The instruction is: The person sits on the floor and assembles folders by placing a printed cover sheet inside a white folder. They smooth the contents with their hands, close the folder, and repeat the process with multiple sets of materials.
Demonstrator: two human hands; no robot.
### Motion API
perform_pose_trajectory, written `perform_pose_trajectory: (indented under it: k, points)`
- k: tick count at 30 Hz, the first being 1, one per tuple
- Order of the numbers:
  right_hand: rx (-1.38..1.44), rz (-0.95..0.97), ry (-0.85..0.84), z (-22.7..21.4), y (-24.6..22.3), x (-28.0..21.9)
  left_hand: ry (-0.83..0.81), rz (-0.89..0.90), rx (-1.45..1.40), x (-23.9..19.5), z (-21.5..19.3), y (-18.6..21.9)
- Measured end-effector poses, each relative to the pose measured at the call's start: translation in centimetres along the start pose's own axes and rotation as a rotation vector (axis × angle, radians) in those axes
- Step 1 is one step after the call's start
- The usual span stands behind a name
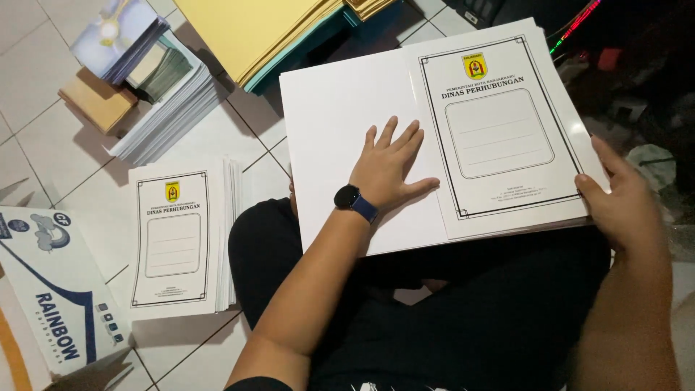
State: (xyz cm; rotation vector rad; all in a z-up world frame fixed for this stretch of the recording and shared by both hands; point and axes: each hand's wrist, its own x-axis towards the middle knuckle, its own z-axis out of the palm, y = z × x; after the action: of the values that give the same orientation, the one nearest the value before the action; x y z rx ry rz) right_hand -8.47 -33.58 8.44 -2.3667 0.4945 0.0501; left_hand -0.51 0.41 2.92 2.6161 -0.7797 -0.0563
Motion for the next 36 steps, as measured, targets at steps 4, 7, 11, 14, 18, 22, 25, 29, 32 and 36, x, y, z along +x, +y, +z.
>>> perform_pose_trajectory:
  k: [4, 7, 11, 14, 18, 22, 25, 29, 32, 36]
  points:
    - [0.122, -0.059, -0.014, 0.4, 0.7, 0.3, -0.019, -0.009, -0.048, -0.2, -0.1, 0.1]
    - [0.120, -0.048, -0.041, 0.3, 0.2, 0.0, -0.013, 0.010, -0.035, -0.1, 0.2, -0.3]
    - [0.105, -0.088, -0.010, 0.6, 0.9, 0.1, -0.018, 0.013, -0.046, -0.1, 0.0, -0.2]
    - [0.131, 0.010, -0.015, 0.2, -1.9, -1.2, -0.033, 0.011, -0.056, 0.0, -0.1, -0.2]
    - [0.027, 0.142, -0.036, -0.3, -2.7, -1.2, -0.048, 0.022, -0.009, 0.2, 0.0, -0.3]
    - [0.019, 0.060, -0.064, -0.2, -1.2, -0.1, -0.023, 0.030, 0.006, 0.2, 0.6, -0.6]
    - [-0.020, 0.131, -0.038, -0.2, -2.3, -0.8, -0.024, 0.034, 0.014, 0.3, 0.5, -0.5]
    - [0.058, 0.100, -0.073, -0.9, -1.9, -0.5, -0.062, 0.015, 0.015, 0.3, 0.2, -0.3]
    - [-0.055, 0.118, -0.071, -2.1, -4.6, -1.1, -0.071, 0.016, 0.019, 0.4, 0.0, -0.4]
    - [0.773, -0.146, -0.268, -2.0, -0.4, 1.4, -0.081, 0.018, 0.004, 0.4, 0.0, -0.3]
